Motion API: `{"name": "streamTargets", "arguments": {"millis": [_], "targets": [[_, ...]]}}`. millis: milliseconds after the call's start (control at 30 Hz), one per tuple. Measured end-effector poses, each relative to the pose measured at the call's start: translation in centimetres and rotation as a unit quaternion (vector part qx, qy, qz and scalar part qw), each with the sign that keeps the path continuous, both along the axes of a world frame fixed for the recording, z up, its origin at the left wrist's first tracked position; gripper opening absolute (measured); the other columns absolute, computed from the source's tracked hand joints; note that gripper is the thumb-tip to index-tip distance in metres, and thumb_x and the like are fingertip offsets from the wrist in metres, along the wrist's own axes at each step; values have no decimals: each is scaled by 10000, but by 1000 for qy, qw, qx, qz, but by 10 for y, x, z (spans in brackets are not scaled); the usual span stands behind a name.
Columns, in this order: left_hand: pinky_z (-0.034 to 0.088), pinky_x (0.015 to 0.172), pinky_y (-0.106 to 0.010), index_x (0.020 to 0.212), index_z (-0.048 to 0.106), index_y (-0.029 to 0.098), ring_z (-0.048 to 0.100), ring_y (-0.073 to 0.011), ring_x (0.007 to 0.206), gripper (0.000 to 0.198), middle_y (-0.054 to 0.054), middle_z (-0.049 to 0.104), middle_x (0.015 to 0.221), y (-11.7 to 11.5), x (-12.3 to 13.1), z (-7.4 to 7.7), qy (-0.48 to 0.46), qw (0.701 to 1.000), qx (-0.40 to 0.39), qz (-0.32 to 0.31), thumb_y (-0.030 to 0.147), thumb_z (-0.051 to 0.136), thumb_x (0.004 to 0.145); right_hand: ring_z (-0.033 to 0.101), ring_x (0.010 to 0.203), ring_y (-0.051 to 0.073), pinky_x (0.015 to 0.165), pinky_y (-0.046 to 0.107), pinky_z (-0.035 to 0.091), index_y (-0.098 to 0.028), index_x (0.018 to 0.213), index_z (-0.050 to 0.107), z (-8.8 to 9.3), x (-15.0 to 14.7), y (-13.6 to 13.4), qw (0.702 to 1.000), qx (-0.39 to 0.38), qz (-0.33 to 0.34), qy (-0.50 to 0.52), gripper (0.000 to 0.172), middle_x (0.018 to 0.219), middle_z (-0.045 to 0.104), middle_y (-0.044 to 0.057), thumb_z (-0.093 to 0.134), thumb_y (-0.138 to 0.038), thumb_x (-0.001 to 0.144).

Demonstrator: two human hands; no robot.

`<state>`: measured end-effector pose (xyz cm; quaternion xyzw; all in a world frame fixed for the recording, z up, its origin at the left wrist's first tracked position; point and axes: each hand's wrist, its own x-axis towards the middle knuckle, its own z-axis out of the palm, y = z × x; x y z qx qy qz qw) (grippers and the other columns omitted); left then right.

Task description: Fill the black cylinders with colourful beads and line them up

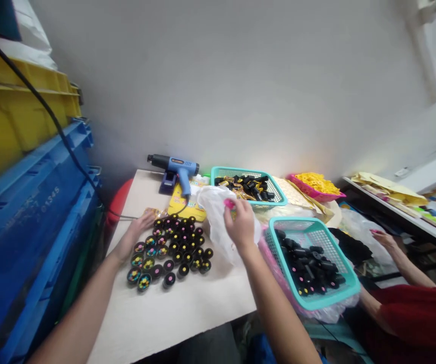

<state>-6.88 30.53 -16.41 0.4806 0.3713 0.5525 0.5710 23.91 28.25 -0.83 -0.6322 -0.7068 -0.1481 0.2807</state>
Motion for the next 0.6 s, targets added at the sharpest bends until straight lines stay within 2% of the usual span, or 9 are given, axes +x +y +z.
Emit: {"name": "streamTargets", "arguments": {"millis": [33,100,167,233,300,400,500,600], "targets": [[239,1166,-506,1408,441,134,409,-318,1364,868,-164,467,1460,2,0,0,0,1000,-3,2,767,306,831,562,1066,268,928,411,441,-157,1197,605,1,20,4,996,-74,-58,-4,334,1118,626,139,440,-309,951],[221,1173,-498,1378,482,151,403,-306,1370,795,-143,487,1449,4,1,1,4,1000,-1,1,729,354,847,609,987,261,889,390,464,-150,1062,671,-4,53,13,980,-168,-104,-13,255,1017,667,132,507,-292,928],[205,1182,-483,1343,522,171,412,-291,1365,712,-118,520,1425,4,1,2,9,1000,5,-5,682,417,858,633,929,231,849,381,498,-147,1000,679,-18,73,23,967,-225,-116,-14,193,985,676,105,582,-286,908],[217,1177,-490,1332,532,177,441,-294,1342,699,-116,550,1396,3,1,2,11,1000,8,-7,678,429,855,633,951,207,840,392,525,-154,1087,639,-35,81,33,956,-267,-121,-6,233,1089,651,87,593,-311,921],[239,1167,-502,1341,520,171,463,-305,1323,723,-128,565,1377,1,1,1,13,1000,10,-4,690,432,845,622,997,201,852,409,537,-176,1176,593,-50,83,44,949,-295,-115,11,281,1195,609,83,569,-331,942],[242,1170,-491,1327,529,153,460,-306,1323,744,-134,567,1372,0,1,1,17,1000,20,4,700,455,828,616,1025,209,862,405,535,-192,1194,589,-62,85,59,940,-325,-85,53,286,1225,597,86,569,-326,943],[240,1175,-485,1296,554,151,455,-303,1327,706,-129,570,1370,-2,1,3,20,999,32,6,679,466,835,623,1008,218,841,406,543,-170,1191,591,-66,90,66,933,-341,-46,110,306,1207,605,80,583,-332,933],[233,1176,-493,1310,543,156,451,-304,1332,680,-127,562,1381,-3,0,3,21,999,36,0,655,445,859,635,967,207,814,396,550,-149,1159,601,-65,97,63,929,-327,-23,173,293,1155,625,72,591,-330,929]]}}
